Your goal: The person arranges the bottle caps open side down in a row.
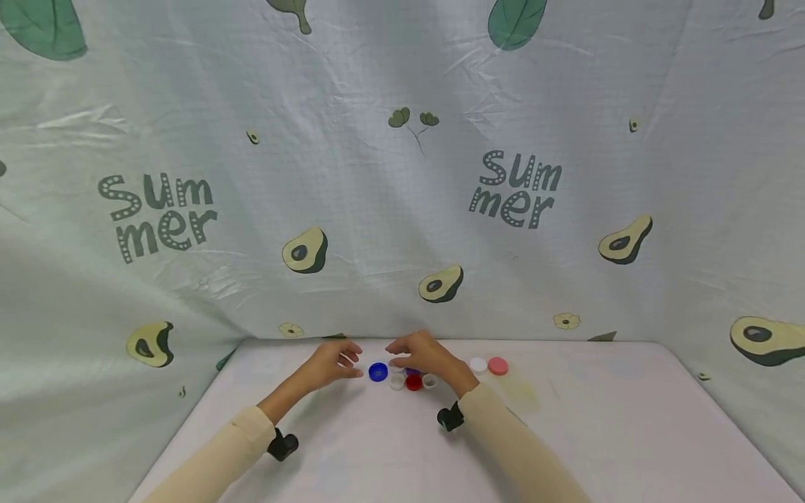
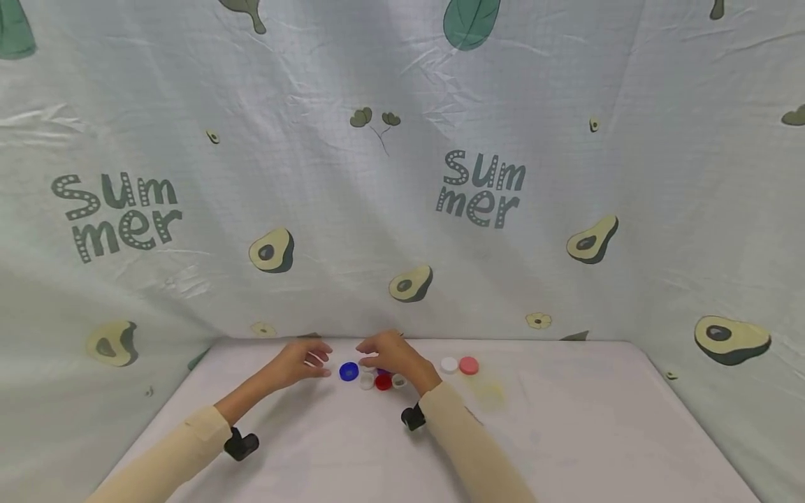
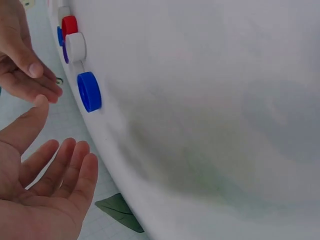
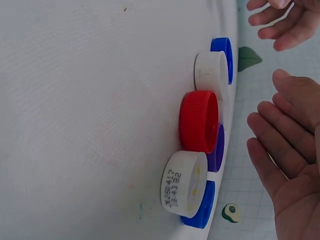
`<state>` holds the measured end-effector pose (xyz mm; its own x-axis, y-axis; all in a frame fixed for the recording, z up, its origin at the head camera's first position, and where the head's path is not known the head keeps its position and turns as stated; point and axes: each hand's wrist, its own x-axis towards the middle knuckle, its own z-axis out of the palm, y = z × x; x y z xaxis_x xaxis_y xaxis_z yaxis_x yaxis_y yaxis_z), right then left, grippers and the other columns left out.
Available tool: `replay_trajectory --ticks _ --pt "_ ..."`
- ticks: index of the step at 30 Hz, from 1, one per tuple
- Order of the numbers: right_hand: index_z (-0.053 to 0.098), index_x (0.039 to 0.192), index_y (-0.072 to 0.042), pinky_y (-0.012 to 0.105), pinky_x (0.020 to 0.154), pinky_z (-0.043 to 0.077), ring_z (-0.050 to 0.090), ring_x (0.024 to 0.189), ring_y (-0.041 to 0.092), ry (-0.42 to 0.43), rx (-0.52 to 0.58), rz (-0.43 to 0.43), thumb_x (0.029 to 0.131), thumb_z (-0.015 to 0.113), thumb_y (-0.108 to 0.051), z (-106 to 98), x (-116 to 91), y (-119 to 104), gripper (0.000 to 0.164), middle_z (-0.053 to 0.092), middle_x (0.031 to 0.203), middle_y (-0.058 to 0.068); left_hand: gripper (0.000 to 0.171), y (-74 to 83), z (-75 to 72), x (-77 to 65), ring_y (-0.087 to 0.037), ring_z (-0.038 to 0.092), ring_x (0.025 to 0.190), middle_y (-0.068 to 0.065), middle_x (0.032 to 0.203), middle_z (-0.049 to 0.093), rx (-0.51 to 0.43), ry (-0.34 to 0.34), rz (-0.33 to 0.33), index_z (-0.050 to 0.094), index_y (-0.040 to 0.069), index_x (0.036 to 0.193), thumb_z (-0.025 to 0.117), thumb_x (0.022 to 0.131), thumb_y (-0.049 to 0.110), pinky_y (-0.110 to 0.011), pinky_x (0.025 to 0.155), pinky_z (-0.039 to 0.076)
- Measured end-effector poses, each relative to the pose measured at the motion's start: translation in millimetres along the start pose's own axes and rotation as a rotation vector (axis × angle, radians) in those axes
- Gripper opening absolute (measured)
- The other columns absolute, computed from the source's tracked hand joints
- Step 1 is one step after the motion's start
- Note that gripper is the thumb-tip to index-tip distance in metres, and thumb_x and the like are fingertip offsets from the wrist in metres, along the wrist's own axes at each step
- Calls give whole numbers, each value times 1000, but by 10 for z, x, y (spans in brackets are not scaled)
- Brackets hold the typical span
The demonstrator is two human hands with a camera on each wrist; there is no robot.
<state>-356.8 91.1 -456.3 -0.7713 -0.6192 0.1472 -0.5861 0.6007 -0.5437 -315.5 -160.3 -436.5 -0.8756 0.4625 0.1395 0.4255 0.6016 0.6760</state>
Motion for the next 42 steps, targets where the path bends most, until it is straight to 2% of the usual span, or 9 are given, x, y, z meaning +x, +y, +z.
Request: replay_trajectory --ticks 9,17,23,27,30,34,37,42 --pt "72 126 -5 34 99 54 67 116 22 -36 -55 -66 97 71 -20 50 92 5 32 73 122 7 39 -78 92 70 -30 69 89 -22 101 68 34 -5 -56 62 -13 114 82 85 4 -38 79 59" --pt "73 126 -8 36 96 56 68 113 24 -93 -9 13 96 73 -22 13 171 -17 33 73 123 4 43 -177 112 83 -26 69 88 -19 99 68 45 6 -34 62 -11 117 83 83 5 -38 80 59" --pt "75 122 -11 34 95 55 67 112 21 -147 -23 -15 94 75 -23 42 241 -48 31 74 118 0 41 -233 121 110 -25 68 85 -18 96 69 6 33 -44 63 -11 115 84 82 2 -35 77 59" --pt "76 120 -9 34 95 55 68 109 19 -176 -52 -1 90 77 -16 77 196 -28 31 75 115 0 43 -191 200 130 -26 69 86 -21 98 69 -38 11 -43 62 -12 116 83 82 2 -34 77 59" --pt "76 120 -9 36 96 54 68 109 19 -171 -55 17 90 77 -12 72 149 -14 31 75 115 1 44 -129 281 179 -24 69 83 -21 97 69 -39 23 -67 62 -12 115 85 79 1 -33 75 59" --pt "77 117 -10 33 96 53 67 106 16 -156 -50 19 89 79 -17 102 158 -48 28 76 112 -1 45 -96 342 208 -18 66 78 -17 92 69 16 63 -113 65 -10 110 89 74 -1 -28 70 56" --pt "78 113 -11 32 96 53 67 103 14 -147 -36 46 88 81 -22 127 182 -96 28 76 107 -3 45 -106 357 209 -15 62 75 -14 89 69 55 72 -107 65 -10 108 90 72 -1 -25 67 53" --pt "78 111 -11 32 96 54 67 101 13 -130 -58 102 86 83 -24 162 222 -146 29 76 104 -3 42 -150 371 209 -12 61 74 -13 87 69 40 77 -101 66 -10 105 90 72 -1 -22 64 51"
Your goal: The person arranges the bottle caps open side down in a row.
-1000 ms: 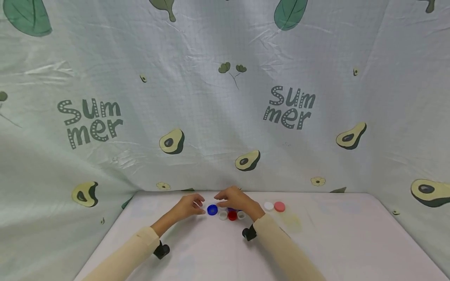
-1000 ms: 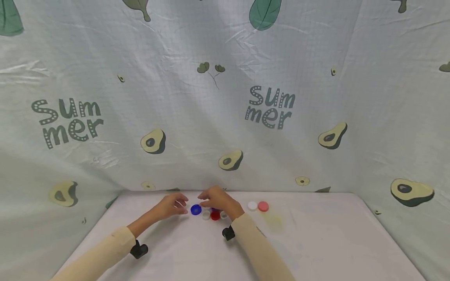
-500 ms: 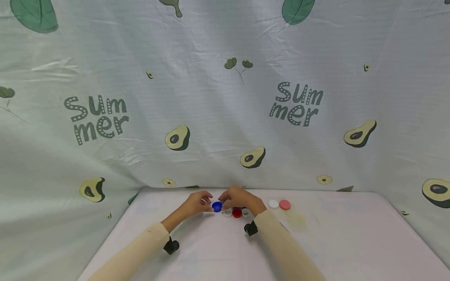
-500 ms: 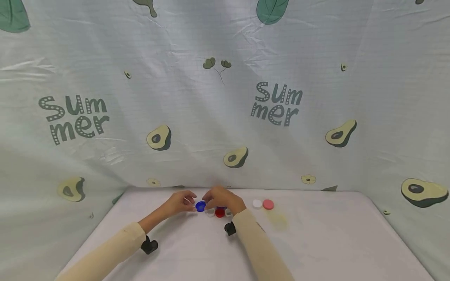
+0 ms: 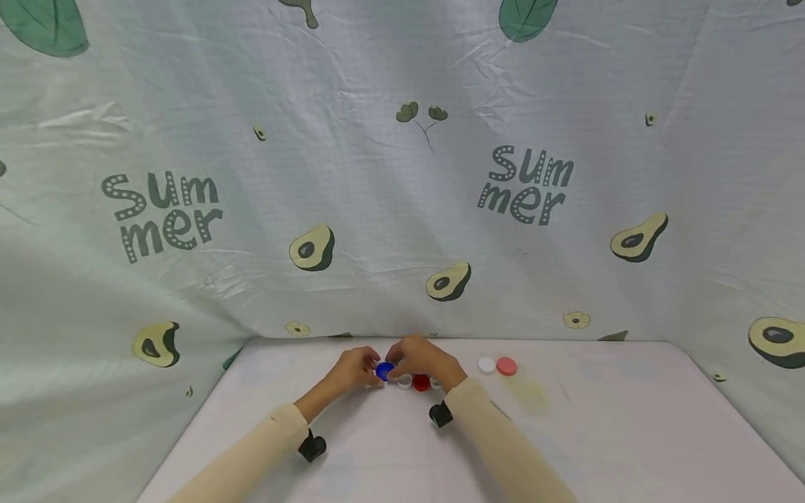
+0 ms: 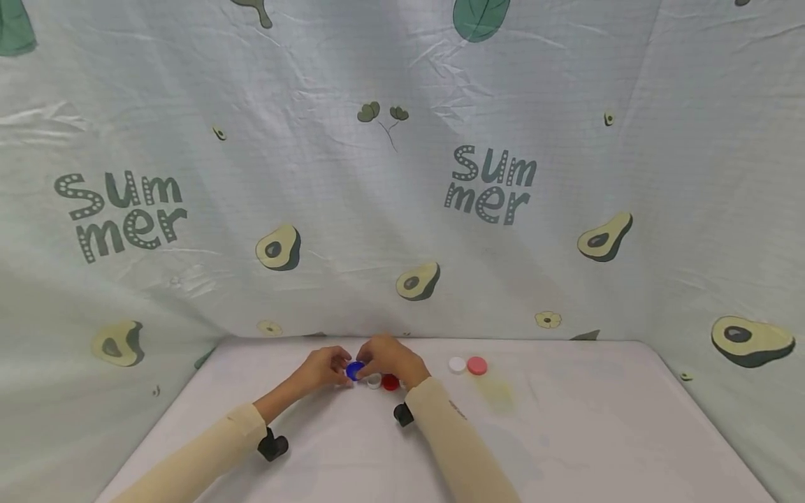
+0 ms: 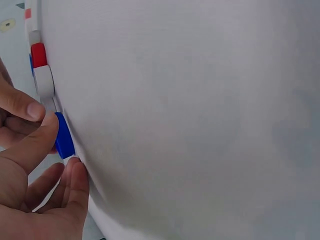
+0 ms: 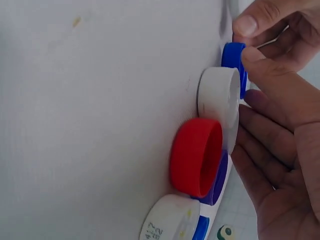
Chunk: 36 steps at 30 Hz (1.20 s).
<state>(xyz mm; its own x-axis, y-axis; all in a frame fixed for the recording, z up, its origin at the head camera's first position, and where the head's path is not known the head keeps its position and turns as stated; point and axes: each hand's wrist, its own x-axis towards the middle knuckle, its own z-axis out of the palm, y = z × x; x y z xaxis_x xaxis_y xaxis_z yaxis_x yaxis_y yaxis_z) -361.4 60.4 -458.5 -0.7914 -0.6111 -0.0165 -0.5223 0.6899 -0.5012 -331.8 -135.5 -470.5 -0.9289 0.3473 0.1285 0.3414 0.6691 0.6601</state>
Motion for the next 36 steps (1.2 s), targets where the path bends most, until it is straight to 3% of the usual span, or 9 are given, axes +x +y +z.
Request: replay_trajectory --ticks 10,19,29,36 --pt "81 104 -12 30 89 53 63 91 10 52 -105 48 80 89 -24 92 54 -57 29 76 96 -6 30 -19 49 7 -13 60 74 -9 84 68 22 26 -3 70 -4 96 89 73 0 -22 66 51" --pt "80 107 -10 30 91 53 64 96 11 56 -38 62 80 89 -21 82 39 -28 31 76 99 -5 27 -27 70 9 -17 64 78 -9 84 68 -33 28 3 68 -6 95 87 76 -2 -26 70 54" --pt "75 111 -4 34 92 56 71 104 22 134 32 -59 83 85 -14 -13 -68 -23 31 77 107 7 26 17 36 -8 -25 70 84 -16 93 72 -137 100 48 66 -9 100 82 79 -5 -27 74 58" --pt "74 117 -3 35 94 56 72 105 25 153 68 -108 87 81 -12 -97 -121 2 33 77 108 8 27 61 -1 -18 -30 71 87 -20 97 72 -194 148 92 67 -12 104 81 82 -4 -27 74 59"
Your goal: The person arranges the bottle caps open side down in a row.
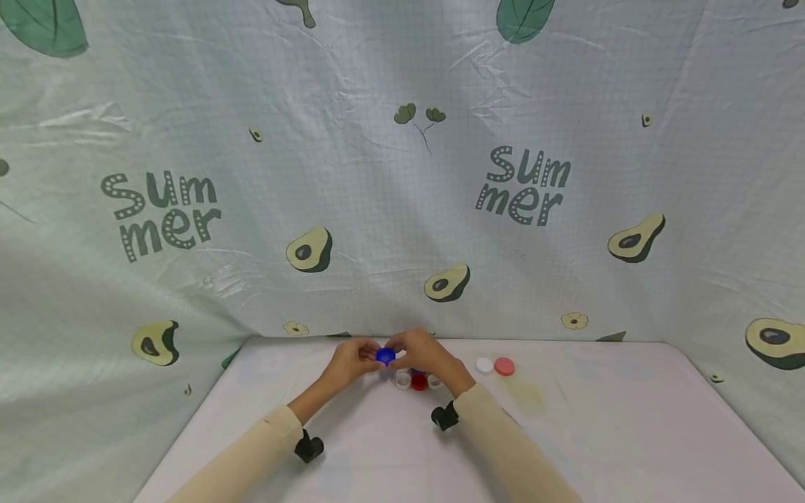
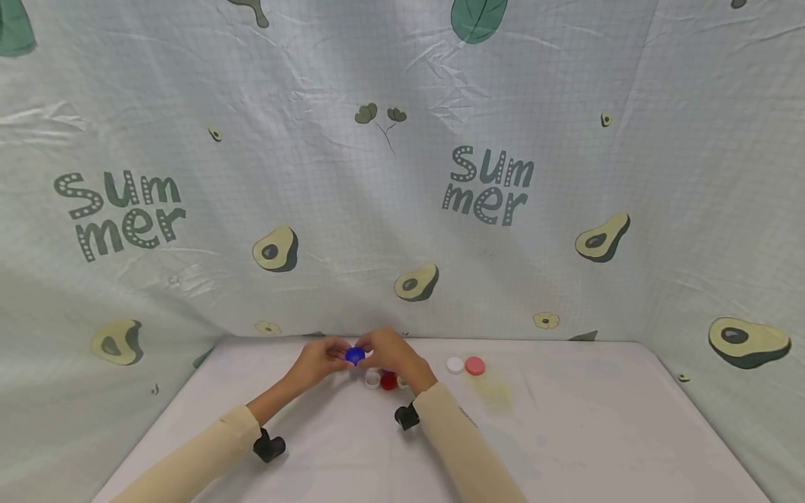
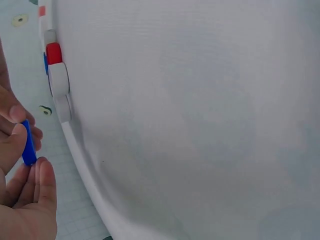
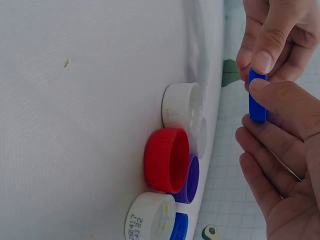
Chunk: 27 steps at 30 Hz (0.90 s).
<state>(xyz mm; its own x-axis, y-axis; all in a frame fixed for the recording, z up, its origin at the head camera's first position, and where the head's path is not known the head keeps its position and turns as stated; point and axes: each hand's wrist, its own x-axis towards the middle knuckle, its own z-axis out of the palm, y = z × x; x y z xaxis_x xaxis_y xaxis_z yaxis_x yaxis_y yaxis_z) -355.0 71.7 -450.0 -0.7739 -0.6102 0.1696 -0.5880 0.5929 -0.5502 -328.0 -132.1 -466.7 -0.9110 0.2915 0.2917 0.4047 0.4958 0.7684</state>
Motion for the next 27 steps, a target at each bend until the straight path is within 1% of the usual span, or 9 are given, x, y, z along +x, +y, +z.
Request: replay_trajectory --ticks 6,9,11,15,20,25,27 --pt "74 120 -3 37 93 57 72 105 28 31 20 -38 87 81 -11 -74 -79 22 35 77 109 8 29 41 22 -2 -31 71 88 -23 100 71 -66 -2 29 66 -14 106 80 83 -4 -25 76 59" --pt "73 120 -1 39 92 57 72 105 30 43 37 -49 86 81 -9 -101 -127 14 35 77 109 10 29 64 48 -7 -31 71 89 -22 100 71 -84 0 29 66 -13 107 80 83 -3 -25 77 59" --pt "73 121 -2 38 92 57 72 105 29 44 45 -38 87 81 -9 -108 -151 11 36 76 110 10 29 80 65 -15 -30 71 89 -20 100 71 -88 7 15 67 -11 107 81 83 -2 -24 77 59" --pt "72 123 -3 39 92 57 72 106 29 46 49 -14 88 80 -11 -103 -185 16 37 76 112 10 29 101 90 -24 -31 70 91 -18 101 72 -101 4 10 68 -9 107 81 84 0 -25 78 59" --pt "73 121 -3 43 92 57 72 105 32 66 52 -12 87 81 -12 -108 -212 19 36 76 111 12 30 100 102 -24 -32 70 92 -20 102 71 -125 -1 34 67 -10 109 81 84 0 -25 78 59" --pt "73 121 -3 43 92 57 72 105 31 82 49 -16 87 82 -13 -127 -242 14 36 75 113 12 30 112 101 -25 -32 71 92 -21 103 72 -127 -8 66 68 -10 110 81 84 0 -25 79 59" --pt "73 122 -4 43 93 57 72 107 31 87 47 -4 88 82 -15 -141 -259 12 38 75 115 11 31 127 100 -23 -31 71 92 -21 104 71 -128 -10 75 68 -10 111 81 85 0 -25 80 59"
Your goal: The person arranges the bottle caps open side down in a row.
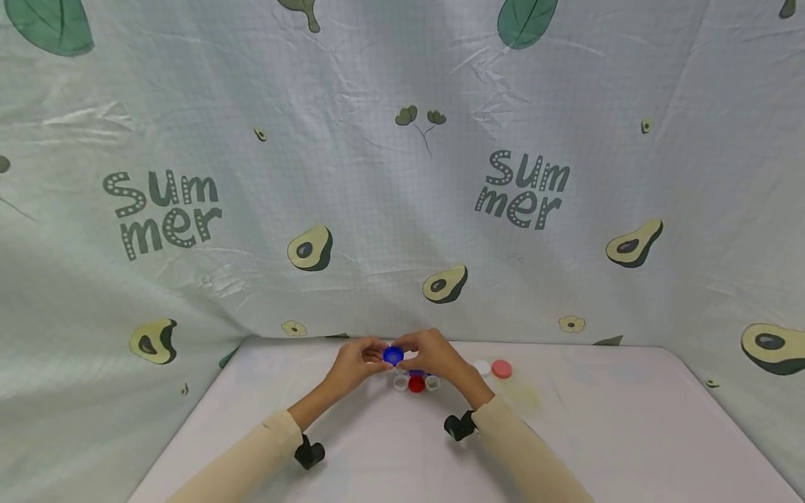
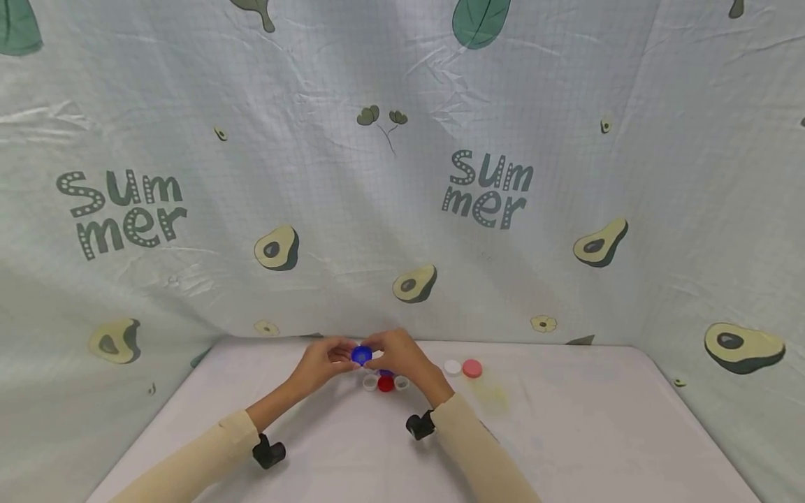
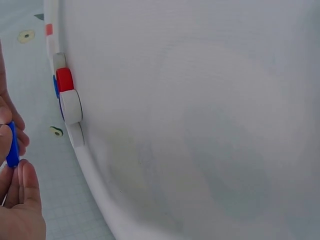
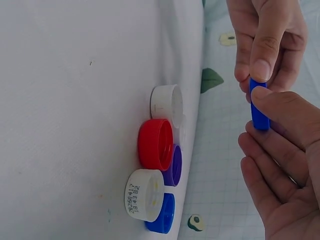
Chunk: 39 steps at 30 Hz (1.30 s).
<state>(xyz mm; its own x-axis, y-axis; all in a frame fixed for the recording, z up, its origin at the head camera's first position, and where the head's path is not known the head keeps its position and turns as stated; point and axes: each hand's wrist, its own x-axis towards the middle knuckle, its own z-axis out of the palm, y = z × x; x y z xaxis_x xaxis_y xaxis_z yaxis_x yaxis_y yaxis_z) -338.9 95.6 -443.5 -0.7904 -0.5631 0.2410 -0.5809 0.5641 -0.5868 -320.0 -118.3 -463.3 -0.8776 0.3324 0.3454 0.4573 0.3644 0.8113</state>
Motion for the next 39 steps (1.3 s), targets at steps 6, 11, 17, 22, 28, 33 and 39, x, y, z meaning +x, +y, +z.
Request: replay_trajectory --ticks 6,11,17,22,28,33,39 --pt "73 123 -6 49 95 56 70 109 33 29 44 1 87 83 -20 -58 -66 12 40 75 116 11 32 63 22 1 -27 71 92 -19 105 71 -13 1 9 68 -8 113 81 84 0 -25 81 59" --pt "73 123 -8 50 95 55 70 109 35 56 100 6 86 84 -25 -78 -133 60 42 75 116 10 34 100 50 -12 -29 71 93 -20 107 71 -40 -14 42 67 -8 115 80 85 0 -26 83 59" --pt "74 123 -12 41 90 58 72 105 26 99 101 31 85 84 -30 -123 -239 103 43 76 111 3 35 118 84 3 -25 71 95 -17 109 71 -45 -31 94 67 -5 118 80 86 3 -27 86 58" --pt "76 121 -14 40 88 59 72 103 25 125 117 50 84 85 -32 -183 -331 74 43 77 108 2 36 151 130 1 -26 70 98 -16 112 71 -73 -46 108 68 -4 120 79 87 4 -29 89 58" --pt "77 118 -11 43 87 59 72 101 29 142 135 35 84 85 -32 -209 -437 64 41 77 107 4 34 151 191 -16 -31 70 98 -18 113 70 -106 -71 138 67 -5 120 78 88 1 -31 89 58" --pt "77 116 -9 48 86 59 73 98 29 181 135 11 83 85 -29 -218 -516 75 39 77 106 6 33 181 238 -22 -26 71 97 -16 113 71 -104 -85 157 68 -3 119 77 89 4 -27 88 58" --pt "75 119 -8 49 90 57 72 102 32 204 120 2 85 84 -28 -237 -584 73 40 76 111 7 33 236 281 -16 -20 71 97 -13 111 72 -84 -74 185 69 0 120 77 90 10 -30 89 58"
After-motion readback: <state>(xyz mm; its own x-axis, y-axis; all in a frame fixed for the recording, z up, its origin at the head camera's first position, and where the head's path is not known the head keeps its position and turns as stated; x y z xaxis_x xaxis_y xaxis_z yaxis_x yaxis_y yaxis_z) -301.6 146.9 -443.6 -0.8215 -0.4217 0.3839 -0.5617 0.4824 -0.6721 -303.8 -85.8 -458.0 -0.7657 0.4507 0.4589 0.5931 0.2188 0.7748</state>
